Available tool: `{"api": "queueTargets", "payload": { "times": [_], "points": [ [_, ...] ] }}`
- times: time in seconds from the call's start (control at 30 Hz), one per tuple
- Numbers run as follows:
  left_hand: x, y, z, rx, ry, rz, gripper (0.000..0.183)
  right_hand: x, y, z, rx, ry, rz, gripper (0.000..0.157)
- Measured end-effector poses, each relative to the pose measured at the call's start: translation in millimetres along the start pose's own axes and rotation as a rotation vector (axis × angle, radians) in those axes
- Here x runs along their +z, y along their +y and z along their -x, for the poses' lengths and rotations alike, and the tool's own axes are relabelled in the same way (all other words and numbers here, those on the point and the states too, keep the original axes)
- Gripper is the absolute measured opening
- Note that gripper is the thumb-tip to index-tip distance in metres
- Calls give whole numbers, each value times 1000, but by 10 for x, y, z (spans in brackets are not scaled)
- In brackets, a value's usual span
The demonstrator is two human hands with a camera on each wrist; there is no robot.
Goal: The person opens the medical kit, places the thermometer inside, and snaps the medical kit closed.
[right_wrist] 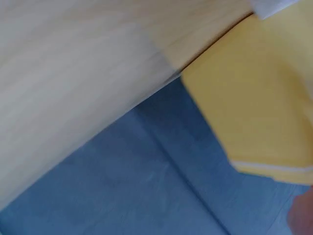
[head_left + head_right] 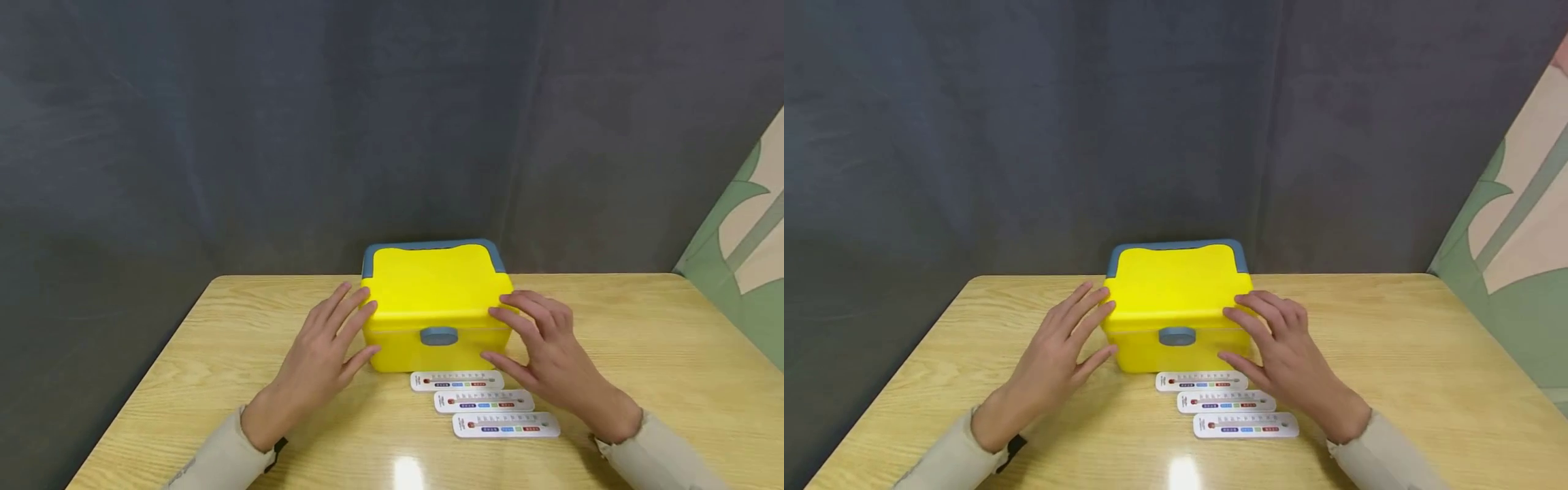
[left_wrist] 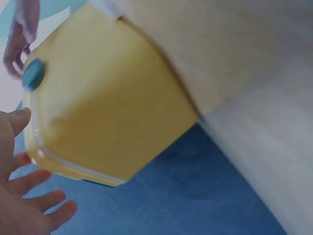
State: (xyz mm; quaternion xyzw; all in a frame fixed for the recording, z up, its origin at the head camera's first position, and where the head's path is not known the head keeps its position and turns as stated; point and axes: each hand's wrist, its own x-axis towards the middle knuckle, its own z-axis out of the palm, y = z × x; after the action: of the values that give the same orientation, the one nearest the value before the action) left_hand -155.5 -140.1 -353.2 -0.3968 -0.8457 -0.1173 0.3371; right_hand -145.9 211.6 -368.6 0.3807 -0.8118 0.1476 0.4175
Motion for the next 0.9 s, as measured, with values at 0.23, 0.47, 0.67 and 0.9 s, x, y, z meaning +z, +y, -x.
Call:
{"api": "queueTargets", "payload": {
  "times": [0.23, 0.47, 0.67, 0.9],
  "points": [
    [84, 6, -234, 107, 84, 34, 45, 176, -108, -199, -71, -8, 42, 51],
    [290, 79, -250, 143, 218, 104, 38, 186, -193, -257, -38, 9, 87, 52],
    [300, 130, -200, 91, 208, 139, 35, 175, -329, -270, 66, -42, 104, 61],
    [239, 132, -196, 94, 239, 134, 32, 215, -426, -313, 106, -48, 137, 63]
  ]
}}
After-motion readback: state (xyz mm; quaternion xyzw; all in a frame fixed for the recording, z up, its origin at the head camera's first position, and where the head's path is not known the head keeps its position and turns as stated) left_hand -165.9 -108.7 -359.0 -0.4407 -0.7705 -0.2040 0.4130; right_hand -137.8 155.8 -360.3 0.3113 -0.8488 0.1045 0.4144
